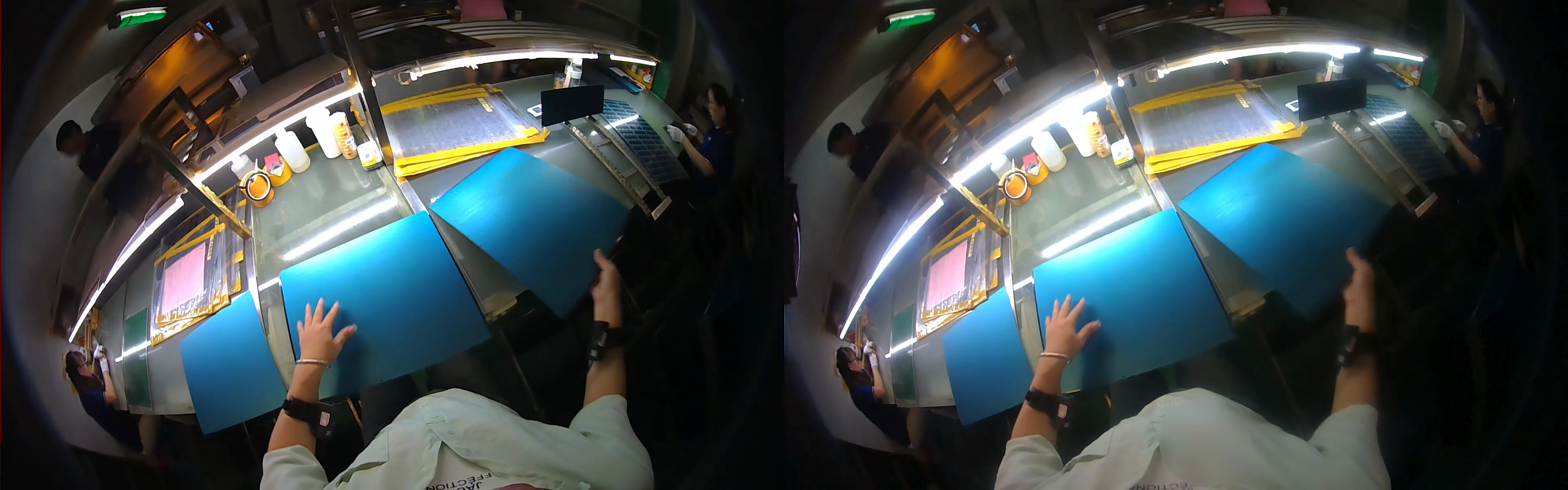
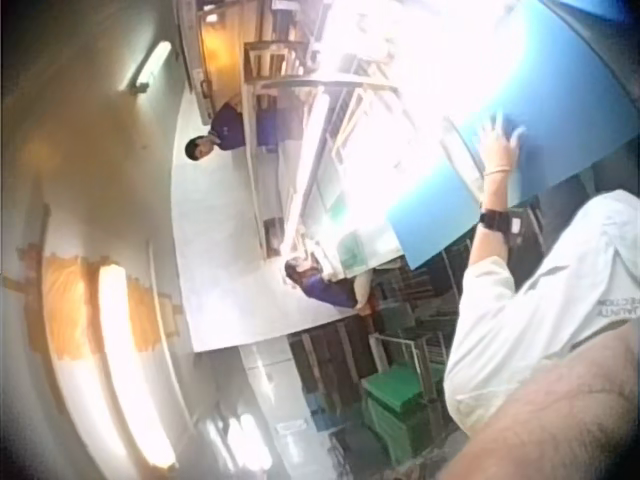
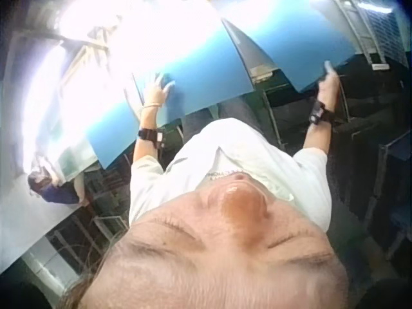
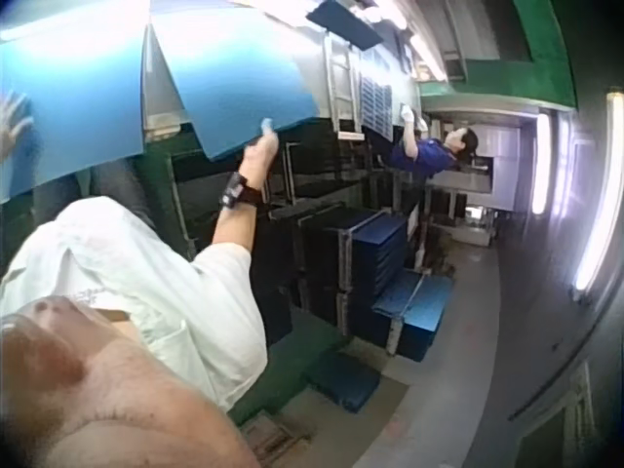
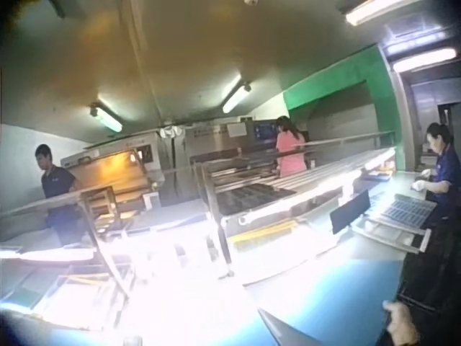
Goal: Applying and aligning thin film sheets onto blue circuit boards at a production workstation.
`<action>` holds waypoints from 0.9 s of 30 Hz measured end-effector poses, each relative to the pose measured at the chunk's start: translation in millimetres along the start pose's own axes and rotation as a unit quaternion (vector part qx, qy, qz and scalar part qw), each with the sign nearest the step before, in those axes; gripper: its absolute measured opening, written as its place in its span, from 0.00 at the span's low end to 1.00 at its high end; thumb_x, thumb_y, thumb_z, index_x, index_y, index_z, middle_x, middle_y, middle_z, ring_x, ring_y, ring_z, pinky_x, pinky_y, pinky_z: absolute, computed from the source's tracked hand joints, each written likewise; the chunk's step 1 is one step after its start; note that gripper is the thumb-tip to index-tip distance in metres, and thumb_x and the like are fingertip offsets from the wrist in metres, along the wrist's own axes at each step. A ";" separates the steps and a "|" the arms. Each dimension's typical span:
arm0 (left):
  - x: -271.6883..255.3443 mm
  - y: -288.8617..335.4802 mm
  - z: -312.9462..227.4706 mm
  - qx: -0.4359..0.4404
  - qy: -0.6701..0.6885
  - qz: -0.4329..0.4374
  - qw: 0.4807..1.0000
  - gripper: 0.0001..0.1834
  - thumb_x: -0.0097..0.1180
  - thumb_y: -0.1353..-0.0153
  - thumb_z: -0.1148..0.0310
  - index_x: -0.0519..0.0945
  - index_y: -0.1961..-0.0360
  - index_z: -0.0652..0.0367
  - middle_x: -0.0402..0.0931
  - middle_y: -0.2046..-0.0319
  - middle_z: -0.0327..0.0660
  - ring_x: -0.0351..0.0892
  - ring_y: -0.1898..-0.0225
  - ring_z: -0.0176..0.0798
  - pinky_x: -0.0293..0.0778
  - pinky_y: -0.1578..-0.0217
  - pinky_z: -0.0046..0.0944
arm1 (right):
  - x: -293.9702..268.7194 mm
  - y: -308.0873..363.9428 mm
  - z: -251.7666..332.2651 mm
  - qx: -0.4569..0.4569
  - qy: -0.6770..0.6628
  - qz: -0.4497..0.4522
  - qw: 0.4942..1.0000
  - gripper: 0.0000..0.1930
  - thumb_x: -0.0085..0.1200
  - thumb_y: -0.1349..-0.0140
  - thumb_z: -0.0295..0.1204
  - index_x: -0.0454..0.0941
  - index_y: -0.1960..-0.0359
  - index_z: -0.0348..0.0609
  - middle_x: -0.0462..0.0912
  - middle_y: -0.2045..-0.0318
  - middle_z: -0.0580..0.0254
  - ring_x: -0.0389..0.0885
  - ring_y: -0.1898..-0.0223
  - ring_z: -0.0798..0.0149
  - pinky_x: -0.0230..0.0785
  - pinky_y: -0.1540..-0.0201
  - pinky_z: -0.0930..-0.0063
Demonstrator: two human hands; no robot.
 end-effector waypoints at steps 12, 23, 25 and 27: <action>28.9 -56.7 -258.2 -0.006 0.911 0.370 0.183 0.45 0.38 0.47 0.30 0.59 0.38 0.54 0.57 0.39 0.47 0.59 0.40 0.53 0.56 0.42 0.58 | 78.5 143.8 35.2 -0.409 0.659 0.254 0.578 0.31 0.39 0.58 0.13 0.74 0.48 0.47 0.70 0.46 0.49 0.66 0.43 0.45 0.52 0.38 0.55; 79.8 -49.6 -270.6 -0.126 0.938 0.264 0.185 0.34 0.45 0.45 0.36 0.72 0.49 0.52 0.75 0.54 0.41 0.75 0.55 0.46 0.72 0.54 0.52 | 109.1 180.8 -38.0 -0.428 0.553 0.411 0.585 0.08 0.58 0.52 0.28 0.74 0.73 0.39 0.79 0.59 0.52 0.78 0.58 0.48 0.72 0.55 0.62; 73.7 -47.9 -275.0 -0.134 0.939 0.248 0.196 0.36 0.45 0.47 0.34 0.71 0.49 0.52 0.74 0.54 0.41 0.75 0.56 0.46 0.72 0.54 0.52 | 112.8 183.5 -35.5 -0.436 0.547 0.401 0.592 0.02 0.53 0.48 0.24 0.75 0.75 0.39 0.80 0.67 0.53 0.79 0.67 0.49 0.73 0.62 0.65; 69.5 -52.3 -275.1 -0.130 0.941 0.252 0.187 0.37 0.44 0.47 0.33 0.71 0.50 0.55 0.74 0.55 0.41 0.75 0.56 0.45 0.72 0.54 0.51 | 109.7 165.2 -26.4 -0.359 0.510 0.329 0.709 0.05 0.48 0.44 0.22 0.75 0.76 0.39 0.79 0.74 0.55 0.78 0.73 0.57 0.71 0.69 0.70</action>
Point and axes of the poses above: each hand's wrist, its own y-axis away from the middle knuckle, its own x-axis out of the palm, z = x × y, the point moved 2 cm from there along -y, towards the middle knuckle
